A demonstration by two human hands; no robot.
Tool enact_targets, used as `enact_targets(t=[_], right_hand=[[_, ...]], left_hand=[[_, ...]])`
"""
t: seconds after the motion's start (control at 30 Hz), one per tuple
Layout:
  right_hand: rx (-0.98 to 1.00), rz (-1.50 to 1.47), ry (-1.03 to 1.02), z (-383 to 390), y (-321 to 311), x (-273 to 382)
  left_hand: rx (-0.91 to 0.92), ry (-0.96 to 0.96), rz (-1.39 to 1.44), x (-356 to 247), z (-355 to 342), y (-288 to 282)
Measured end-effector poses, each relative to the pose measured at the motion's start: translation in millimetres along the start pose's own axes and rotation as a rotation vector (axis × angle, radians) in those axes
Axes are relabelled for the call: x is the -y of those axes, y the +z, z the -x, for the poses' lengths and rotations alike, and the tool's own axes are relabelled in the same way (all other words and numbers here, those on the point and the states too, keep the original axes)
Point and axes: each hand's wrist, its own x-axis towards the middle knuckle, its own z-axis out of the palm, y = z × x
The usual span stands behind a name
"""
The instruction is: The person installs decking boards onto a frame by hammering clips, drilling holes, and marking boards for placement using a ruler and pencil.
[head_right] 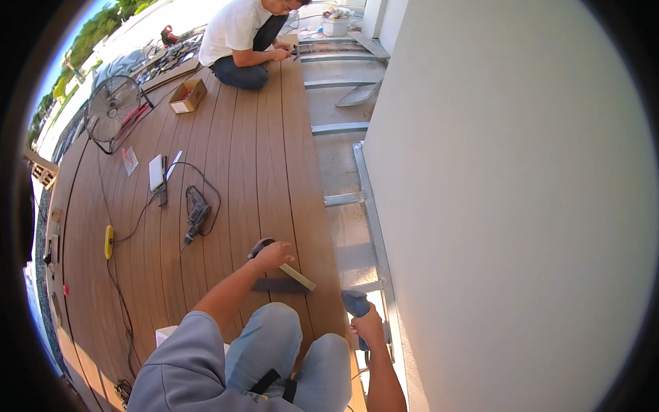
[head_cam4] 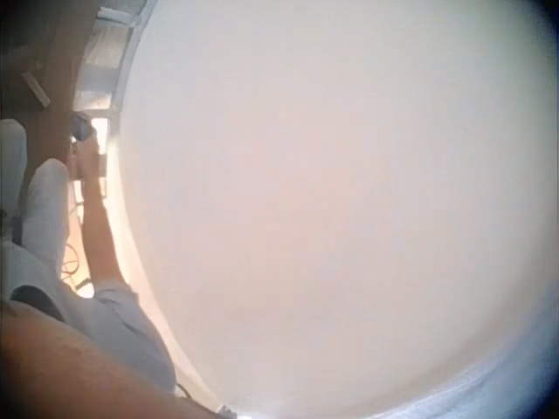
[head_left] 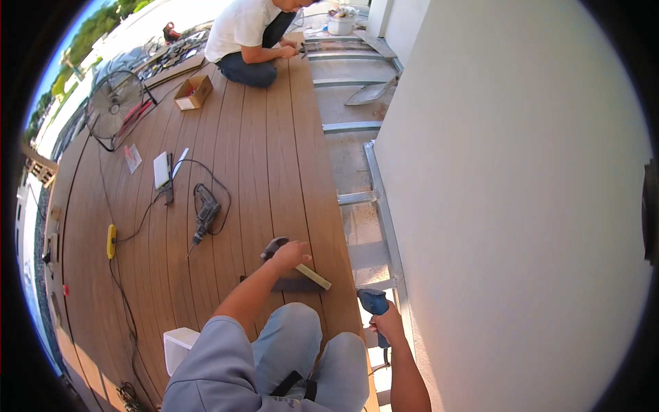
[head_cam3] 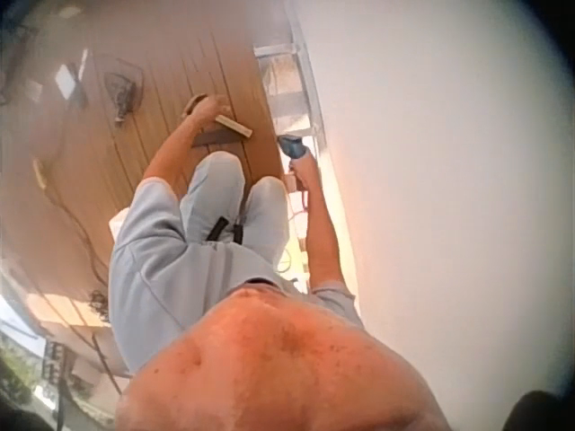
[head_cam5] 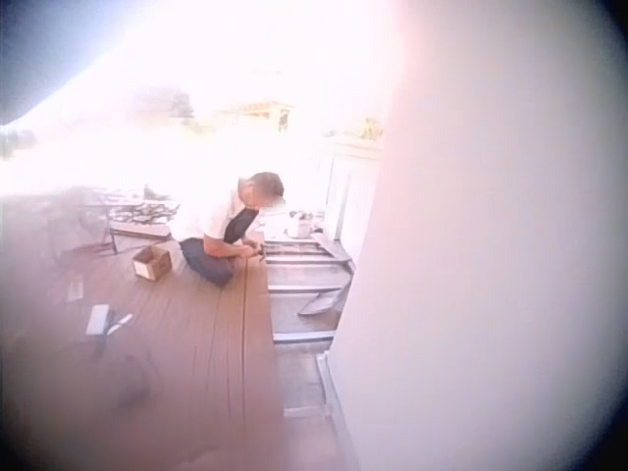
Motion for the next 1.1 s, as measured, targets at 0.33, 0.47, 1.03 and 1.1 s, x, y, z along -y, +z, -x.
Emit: enact_targets(t=[0.33, 0.47, 1.03, 1.1], right_hand=[[-0.219, -0.424, -0.145, 149, -21, -11], [-0.422, -0.396, -0.091, 224, 9, -68], [-0.188, 0.166, 0.204, 360, 60, -236], [-0.203, 0.182, 0.224, 363, 55, -232]], left_hand=[[-0.794, -0.973, -0.067, 53, 439, 93], [-0.743, -1.194, 0.499, 49, 465, 101], [-0.657, -0.89, 0.262, 163, 432, 89], [-0.717, -0.76, 0.223, 166, 426, 83]])
